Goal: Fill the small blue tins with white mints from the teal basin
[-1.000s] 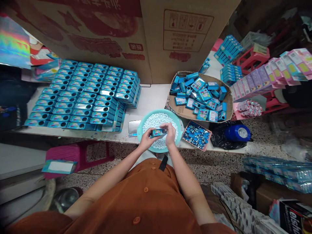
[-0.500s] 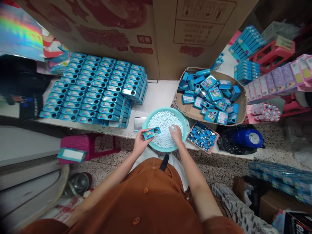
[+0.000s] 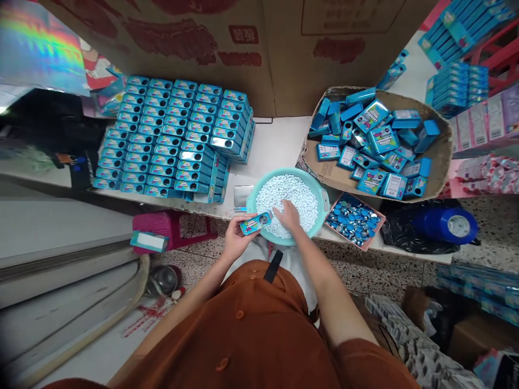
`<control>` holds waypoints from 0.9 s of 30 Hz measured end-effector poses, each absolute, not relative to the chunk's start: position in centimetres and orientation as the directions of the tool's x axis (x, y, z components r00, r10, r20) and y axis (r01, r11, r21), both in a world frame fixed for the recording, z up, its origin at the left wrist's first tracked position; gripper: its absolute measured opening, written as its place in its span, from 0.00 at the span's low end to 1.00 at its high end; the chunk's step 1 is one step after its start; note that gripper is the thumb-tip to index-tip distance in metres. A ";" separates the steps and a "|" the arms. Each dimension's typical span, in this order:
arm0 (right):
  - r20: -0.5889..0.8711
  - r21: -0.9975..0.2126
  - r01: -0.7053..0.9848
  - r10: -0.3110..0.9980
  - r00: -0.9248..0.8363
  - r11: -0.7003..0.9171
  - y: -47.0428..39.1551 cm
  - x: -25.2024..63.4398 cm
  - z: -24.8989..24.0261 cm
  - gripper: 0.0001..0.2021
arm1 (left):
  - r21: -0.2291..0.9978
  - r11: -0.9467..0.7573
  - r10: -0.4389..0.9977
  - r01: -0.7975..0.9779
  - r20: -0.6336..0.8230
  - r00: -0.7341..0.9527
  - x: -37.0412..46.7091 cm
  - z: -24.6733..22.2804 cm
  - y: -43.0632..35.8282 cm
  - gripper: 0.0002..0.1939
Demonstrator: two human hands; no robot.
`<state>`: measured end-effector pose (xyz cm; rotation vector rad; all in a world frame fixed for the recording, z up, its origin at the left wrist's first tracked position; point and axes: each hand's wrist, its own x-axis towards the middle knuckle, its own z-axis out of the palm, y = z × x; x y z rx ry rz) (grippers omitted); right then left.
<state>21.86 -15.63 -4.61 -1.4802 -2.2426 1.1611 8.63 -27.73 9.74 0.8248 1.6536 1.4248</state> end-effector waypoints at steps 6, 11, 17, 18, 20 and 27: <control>-0.421 -0.830 0.525 0.831 -0.364 -0.191 -15.4 22.0 -3.4 0.14 | 0.991 0.125 0.867 0.037 -0.091 -0.490 7.9 9.6 -27.2 0.19; -0.669 -0.719 0.050 0.671 -0.321 -0.693 -14.4 21.4 -0.4 0.19 | 0.990 0.141 0.845 0.012 -0.114 -0.523 7.8 9.2 -27.2 0.18; -0.646 -0.527 -0.340 0.627 -0.435 -0.779 -13.0 21.4 6.4 0.14 | 0.971 0.229 0.858 0.074 -0.165 -0.487 8.4 8.8 -27.0 0.18; -0.631 -0.519 -0.376 0.641 -0.437 -0.767 -12.8 21.4 7.4 0.14 | 0.967 0.238 0.864 0.087 -0.170 -0.474 8.6 8.8 -26.9 0.18; -0.604 -0.524 -0.431 0.677 -0.421 -0.735 -12.8 21.1 9.1 0.13 | 0.960 0.255 0.878 0.111 -0.182 -0.442 8.9 9.1 -26.7 0.18; -0.509 -0.674 -0.456 0.813 -0.283 -0.581 -14.1 19.9 11.3 0.16 | 0.936 0.266 0.919 0.229 -0.174 -0.355 9.4 10.2 -26.0 0.16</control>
